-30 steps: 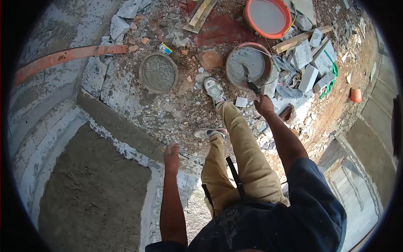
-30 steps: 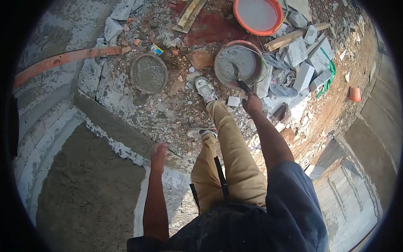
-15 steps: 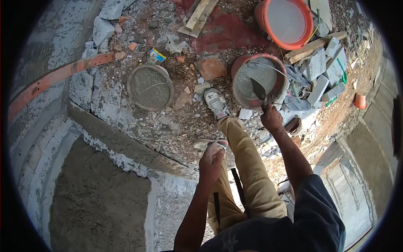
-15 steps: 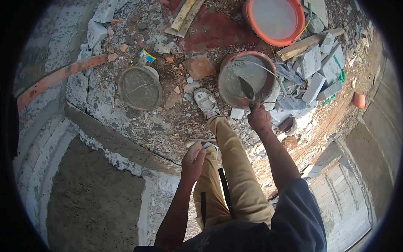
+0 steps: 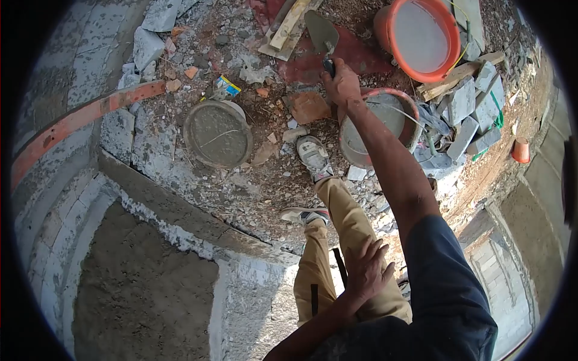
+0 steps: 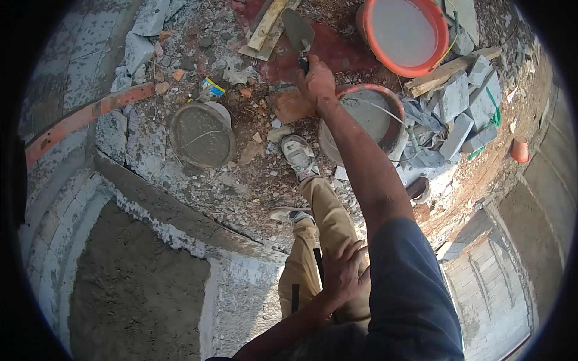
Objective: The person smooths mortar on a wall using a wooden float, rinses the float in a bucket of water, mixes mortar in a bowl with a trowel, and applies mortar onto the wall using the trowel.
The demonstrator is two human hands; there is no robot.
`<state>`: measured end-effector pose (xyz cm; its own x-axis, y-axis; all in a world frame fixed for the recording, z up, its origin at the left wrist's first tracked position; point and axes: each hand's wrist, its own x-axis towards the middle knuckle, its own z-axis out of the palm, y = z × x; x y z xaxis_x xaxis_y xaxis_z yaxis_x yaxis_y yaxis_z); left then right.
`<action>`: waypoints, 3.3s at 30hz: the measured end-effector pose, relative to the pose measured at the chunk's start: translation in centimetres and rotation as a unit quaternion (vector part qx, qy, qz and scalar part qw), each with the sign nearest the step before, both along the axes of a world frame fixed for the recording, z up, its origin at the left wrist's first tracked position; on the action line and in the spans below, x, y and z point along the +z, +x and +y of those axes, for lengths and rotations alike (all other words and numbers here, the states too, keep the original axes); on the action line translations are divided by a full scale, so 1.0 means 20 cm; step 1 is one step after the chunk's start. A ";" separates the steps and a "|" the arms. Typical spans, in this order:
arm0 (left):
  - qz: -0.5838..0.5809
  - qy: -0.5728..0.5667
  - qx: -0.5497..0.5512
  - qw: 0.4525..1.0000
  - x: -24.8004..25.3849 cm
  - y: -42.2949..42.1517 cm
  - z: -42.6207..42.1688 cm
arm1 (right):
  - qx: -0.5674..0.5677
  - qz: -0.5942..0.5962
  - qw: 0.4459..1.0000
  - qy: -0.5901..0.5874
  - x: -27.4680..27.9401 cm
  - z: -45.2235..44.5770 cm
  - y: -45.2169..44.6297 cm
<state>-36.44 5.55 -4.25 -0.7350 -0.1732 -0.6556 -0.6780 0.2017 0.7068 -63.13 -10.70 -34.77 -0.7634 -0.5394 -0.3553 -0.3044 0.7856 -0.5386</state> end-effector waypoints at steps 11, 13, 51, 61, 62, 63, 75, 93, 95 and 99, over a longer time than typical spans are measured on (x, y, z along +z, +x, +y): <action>-0.010 0.005 0.031 0.999 -0.01 -0.10 -0.02 | 0.080 0.077 0.994 0.002 0.85 0.32 -0.22; -0.014 0.008 0.042 0.999 -0.02 -0.12 -0.02 | -0.001 0.127 0.988 0.084 0.83 0.42 -0.44; -0.035 -0.221 0.219 0.950 -1.67 -1.20 -1.62 | 0.017 0.007 0.966 0.258 1.17 1.56 -0.17; -0.123 0.278 0.533 0.790 -0.35 0.33 -1.08 | 0.217 -0.085 0.972 -0.032 1.06 0.78 0.46; -0.159 0.285 0.531 0.782 -0.25 0.52 -1.01 | 0.221 -0.126 0.964 -0.083 0.99 0.64 0.52; -0.202 0.301 0.543 0.757 -0.16 0.68 -0.97 | 0.261 -0.139 0.950 -0.103 0.92 0.49 0.57; -0.090 0.336 0.765 0.542 -0.18 1.66 -0.51 | 0.407 0.045 0.895 0.176 0.35 -0.55 1.11; -0.171 0.285 0.832 0.445 -0.28 1.77 -0.26 | 0.287 -0.008 0.948 0.140 0.44 -0.05 1.63; -0.157 0.300 0.825 0.452 -0.29 1.78 -0.26 | 0.206 -0.059 0.972 0.099 0.37 0.12 1.70; -0.141 0.294 0.824 0.463 -0.33 1.74 -0.27 | 0.016 -0.271 0.960 0.068 0.05 0.07 1.99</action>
